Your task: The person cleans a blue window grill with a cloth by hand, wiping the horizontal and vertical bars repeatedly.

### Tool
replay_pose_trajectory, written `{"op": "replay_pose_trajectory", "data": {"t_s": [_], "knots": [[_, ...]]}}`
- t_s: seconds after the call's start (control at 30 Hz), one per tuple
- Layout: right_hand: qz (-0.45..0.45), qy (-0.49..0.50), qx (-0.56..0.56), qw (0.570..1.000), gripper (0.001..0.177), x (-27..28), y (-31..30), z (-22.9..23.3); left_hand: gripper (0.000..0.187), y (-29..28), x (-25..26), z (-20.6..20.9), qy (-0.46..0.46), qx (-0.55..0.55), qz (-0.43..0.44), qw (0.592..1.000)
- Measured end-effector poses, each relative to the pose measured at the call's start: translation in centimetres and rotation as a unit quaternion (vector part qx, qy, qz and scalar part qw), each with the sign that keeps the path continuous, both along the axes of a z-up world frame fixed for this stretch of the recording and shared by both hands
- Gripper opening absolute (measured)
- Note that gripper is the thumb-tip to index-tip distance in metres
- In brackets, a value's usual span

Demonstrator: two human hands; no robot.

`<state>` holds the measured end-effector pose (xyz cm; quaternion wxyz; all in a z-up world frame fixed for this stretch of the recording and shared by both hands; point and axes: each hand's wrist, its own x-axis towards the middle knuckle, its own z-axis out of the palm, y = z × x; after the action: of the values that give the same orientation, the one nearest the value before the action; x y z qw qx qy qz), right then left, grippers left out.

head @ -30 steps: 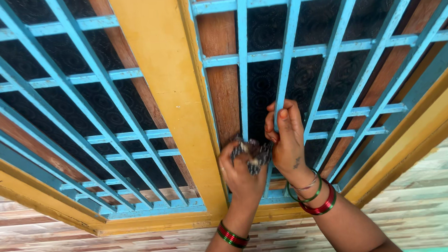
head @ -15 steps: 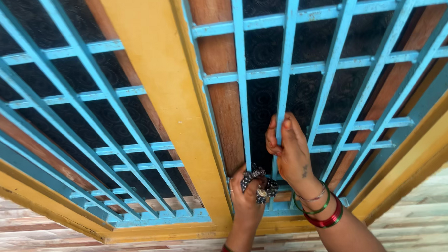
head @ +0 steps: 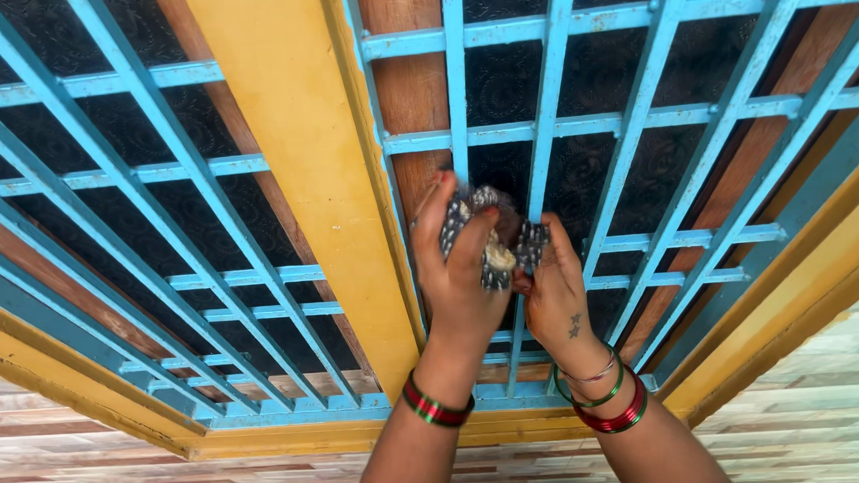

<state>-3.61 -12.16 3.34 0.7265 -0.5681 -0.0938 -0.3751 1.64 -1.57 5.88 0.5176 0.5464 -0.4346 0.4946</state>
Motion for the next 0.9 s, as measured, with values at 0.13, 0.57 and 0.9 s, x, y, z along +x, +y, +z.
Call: {"op": "replay_pose_trajectory", "data": {"t_s": [0.13,0.57,0.9], "knots": [[-0.025,-0.009,-0.046,0.999,0.035,-0.1,-0.2,-0.4,0.065,-1.5,1.1,-5.6,0.022,0.021,0.038,0.999],[0.038,-0.003,-0.056,0.998,0.037,-0.7,-0.2,1.0,0.062,0.4,-1.3,-11.5,0.128,-0.03,-0.01,0.991],[0.086,-0.019,-0.003,0.996,0.039,-0.2,-0.7,0.1,0.07,-0.4,-1.1,-14.5,0.098,0.054,0.021,0.993]]}}
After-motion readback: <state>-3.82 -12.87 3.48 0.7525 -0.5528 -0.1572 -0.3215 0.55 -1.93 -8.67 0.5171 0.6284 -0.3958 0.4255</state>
